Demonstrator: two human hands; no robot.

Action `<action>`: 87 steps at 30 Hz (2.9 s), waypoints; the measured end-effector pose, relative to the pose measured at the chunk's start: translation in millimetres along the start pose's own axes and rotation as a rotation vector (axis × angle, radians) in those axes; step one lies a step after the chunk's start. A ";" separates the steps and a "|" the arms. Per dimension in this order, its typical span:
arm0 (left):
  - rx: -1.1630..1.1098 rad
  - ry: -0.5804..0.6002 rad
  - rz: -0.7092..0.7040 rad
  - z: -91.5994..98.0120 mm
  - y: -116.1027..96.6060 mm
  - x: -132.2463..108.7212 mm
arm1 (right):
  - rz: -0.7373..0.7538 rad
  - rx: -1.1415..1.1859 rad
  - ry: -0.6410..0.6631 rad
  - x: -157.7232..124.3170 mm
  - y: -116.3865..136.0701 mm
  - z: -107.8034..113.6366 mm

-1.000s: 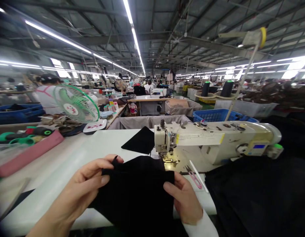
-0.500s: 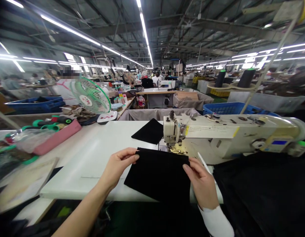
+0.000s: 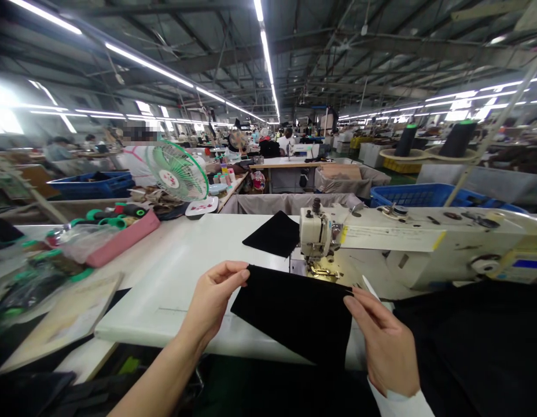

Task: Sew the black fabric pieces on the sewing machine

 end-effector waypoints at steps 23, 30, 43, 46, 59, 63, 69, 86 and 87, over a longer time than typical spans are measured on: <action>-0.091 -0.060 0.008 4.0 2.6 13.3 | 0.143 -0.005 0.124 8.3 24.8 -11.4; -0.022 -0.126 -0.094 13.3 -6.9 17.0 | 0.256 -0.011 0.118 3.1 47.0 -13.6; -0.120 -0.117 -0.002 6.7 1.9 21.9 | 0.142 0.055 0.163 8.5 30.1 -25.5; -0.118 -0.130 0.005 5.9 4.0 18.3 | 0.175 0.083 0.163 9.2 34.3 -27.3; 0.768 0.600 -0.290 -106.2 -31.2 82.7 | 0.506 -0.162 0.585 -97.8 30.8 -64.8; 0.730 0.746 -0.148 -137.8 71.3 98.5 | 0.541 -0.208 0.526 -99.7 -10.1 -61.3; 0.698 0.703 -0.157 -141.0 133.9 94.9 | 0.873 -0.424 0.441 -95.2 -12.7 -45.3; 0.933 0.537 -0.113 -140.7 158.1 137.0 | 1.107 -0.620 0.442 -76.6 -2.4 -58.1; 0.942 0.537 -0.117 -141.0 157.9 137.5 | 1.107 -0.622 0.449 -76.0 -3.0 -58.6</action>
Point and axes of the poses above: each hand's wrist, its own x-axis towards the middle knuckle, its own z-axis out of the back of the hand, y = z × x, the point moved 9 cm from there along x, towards the middle knuckle, and after that the axes turned 8 degrees about -x, right-handed, at the moved point
